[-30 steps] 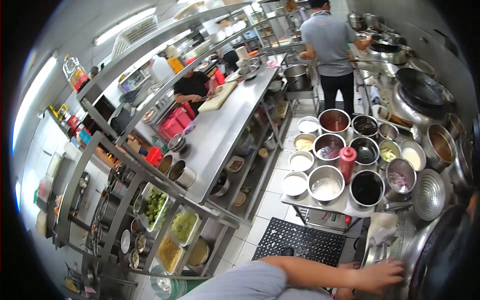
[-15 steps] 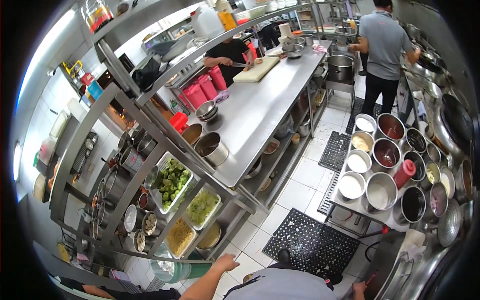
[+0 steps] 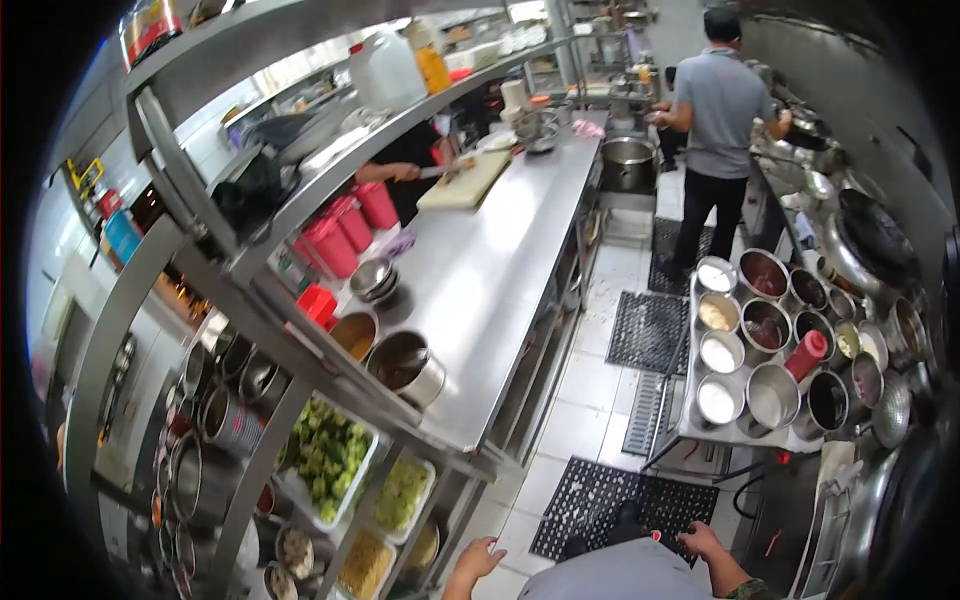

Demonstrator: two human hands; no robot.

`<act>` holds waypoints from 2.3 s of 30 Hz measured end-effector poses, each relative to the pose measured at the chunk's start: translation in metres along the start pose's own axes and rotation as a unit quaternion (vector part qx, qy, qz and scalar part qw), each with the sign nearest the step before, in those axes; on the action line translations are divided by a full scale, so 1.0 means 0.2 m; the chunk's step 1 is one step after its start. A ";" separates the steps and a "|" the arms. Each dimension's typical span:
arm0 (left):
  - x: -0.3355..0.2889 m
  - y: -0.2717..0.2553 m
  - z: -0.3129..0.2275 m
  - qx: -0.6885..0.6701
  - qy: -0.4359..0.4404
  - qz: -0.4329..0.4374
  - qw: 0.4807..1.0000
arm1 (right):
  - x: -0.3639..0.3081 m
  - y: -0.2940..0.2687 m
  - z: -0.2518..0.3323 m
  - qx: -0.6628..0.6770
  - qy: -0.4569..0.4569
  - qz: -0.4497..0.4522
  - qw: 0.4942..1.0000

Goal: Cooking food in a wok over a high-pressure gas burner in a restaurant kitchen.

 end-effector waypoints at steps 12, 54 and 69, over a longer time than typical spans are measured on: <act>0.88 -0.57 -1.27 -0.039 0.139 0.151 0.978 | -1.36 -0.61 2.08 0.073 -0.322 0.149 0.932; 3.07 -0.38 -2.67 -0.229 0.349 0.072 0.906 | -1.40 -0.91 1.81 0.417 -0.042 -0.435 0.797; 2.84 -0.45 -2.84 -0.085 0.453 0.072 0.885 | -0.67 -1.30 2.46 0.573 -0.160 -0.305 0.744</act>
Point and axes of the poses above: each hand's wrist, its own x-axis towards the middle knuckle, its own y-axis out of the palm, z = x × y, the point moved 4 cm from there along x, towards the middle knuckle, and after that the axes turned 10 degrees about y, right-handed, at the moved point
